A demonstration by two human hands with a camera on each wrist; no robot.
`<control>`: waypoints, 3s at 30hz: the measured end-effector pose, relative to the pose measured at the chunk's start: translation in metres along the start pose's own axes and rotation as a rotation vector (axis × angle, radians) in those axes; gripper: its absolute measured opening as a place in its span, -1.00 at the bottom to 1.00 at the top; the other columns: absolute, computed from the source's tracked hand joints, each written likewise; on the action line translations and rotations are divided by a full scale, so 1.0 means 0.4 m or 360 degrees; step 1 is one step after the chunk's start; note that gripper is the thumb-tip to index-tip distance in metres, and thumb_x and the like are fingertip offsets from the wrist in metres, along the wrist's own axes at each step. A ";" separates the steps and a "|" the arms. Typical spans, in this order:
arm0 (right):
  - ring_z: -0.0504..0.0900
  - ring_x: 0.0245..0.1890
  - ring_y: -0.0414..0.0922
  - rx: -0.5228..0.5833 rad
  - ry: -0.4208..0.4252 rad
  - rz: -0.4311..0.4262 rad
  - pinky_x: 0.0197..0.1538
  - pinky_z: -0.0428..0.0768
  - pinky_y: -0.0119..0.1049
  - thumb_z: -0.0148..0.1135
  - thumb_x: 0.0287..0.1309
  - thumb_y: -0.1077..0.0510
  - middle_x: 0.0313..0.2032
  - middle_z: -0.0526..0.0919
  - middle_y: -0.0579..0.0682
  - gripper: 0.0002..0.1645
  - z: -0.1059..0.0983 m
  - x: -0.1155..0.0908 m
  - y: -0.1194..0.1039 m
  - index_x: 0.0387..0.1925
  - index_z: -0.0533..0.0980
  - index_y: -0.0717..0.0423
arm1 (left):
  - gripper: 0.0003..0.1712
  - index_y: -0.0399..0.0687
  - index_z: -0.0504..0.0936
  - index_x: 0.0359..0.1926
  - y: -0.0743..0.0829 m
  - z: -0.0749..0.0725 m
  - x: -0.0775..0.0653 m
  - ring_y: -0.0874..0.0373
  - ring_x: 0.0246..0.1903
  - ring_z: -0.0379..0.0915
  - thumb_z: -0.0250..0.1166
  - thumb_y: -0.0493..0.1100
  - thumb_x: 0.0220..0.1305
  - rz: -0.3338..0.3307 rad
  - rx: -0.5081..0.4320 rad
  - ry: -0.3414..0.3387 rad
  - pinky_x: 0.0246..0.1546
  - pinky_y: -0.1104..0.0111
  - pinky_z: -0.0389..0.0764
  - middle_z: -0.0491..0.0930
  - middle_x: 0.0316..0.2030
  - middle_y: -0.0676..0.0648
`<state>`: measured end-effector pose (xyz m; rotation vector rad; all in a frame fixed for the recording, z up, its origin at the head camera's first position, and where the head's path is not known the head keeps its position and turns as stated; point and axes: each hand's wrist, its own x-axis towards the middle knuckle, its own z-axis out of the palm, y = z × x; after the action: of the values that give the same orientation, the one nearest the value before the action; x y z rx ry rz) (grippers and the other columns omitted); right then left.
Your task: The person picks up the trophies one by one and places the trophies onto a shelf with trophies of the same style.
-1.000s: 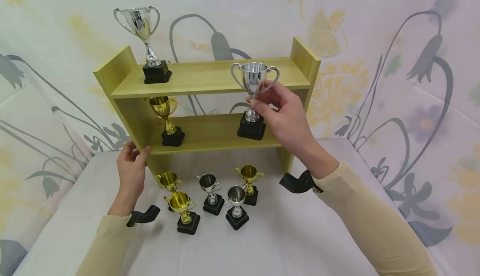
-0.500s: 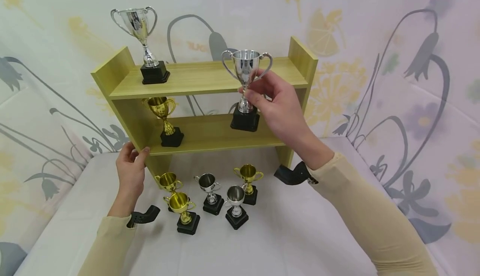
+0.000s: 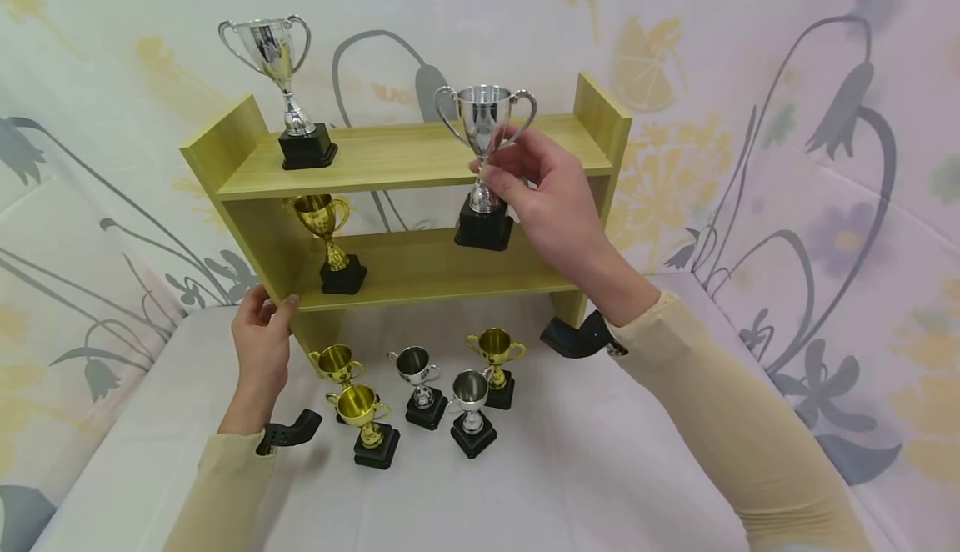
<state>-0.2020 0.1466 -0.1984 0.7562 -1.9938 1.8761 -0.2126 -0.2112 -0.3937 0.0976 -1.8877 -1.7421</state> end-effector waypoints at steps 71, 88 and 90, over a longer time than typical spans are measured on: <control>0.58 0.09 -0.02 0.0193 -0.0050 0.0099 -0.12 0.45 -0.28 0.04 0.39 0.41 -0.05 0.60 0.15 -0.77 0.091 0.182 -0.047 0.00 0.45 0.15 | -0.60 -0.21 0.50 0.21 0.003 -0.002 -0.006 0.17 -0.02 0.38 0.21 -0.22 0.41 0.0012 0.0034 -0.0007 -0.11 0.46 0.52 0.46 -0.05 0.12; 0.54 0.17 -0.05 0.0220 0.0029 0.0387 -0.03 0.43 -0.21 0.06 0.41 0.33 0.02 0.55 0.08 -0.55 0.108 0.248 -0.014 0.26 0.43 0.02 | -0.60 -0.23 0.49 0.22 0.008 -0.001 -0.008 0.16 -0.02 0.39 0.21 -0.21 0.41 0.0015 0.0038 -0.0011 -0.08 0.46 0.50 0.45 -0.07 0.11; 0.53 0.18 -0.02 0.0210 0.0037 0.0391 -0.05 0.44 -0.21 0.06 0.41 0.32 0.03 0.55 0.07 -0.53 0.109 0.254 -0.010 0.28 0.43 0.01 | -0.60 -0.22 0.49 0.21 0.007 -0.001 -0.008 0.16 -0.02 0.39 0.21 -0.21 0.41 0.0012 0.0039 -0.0007 -0.09 0.46 0.50 0.46 -0.07 0.11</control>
<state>-0.2767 0.0863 -0.1433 0.5391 -2.0433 2.1617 -0.2090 -0.2097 -0.3921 0.0957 -1.9101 -1.7157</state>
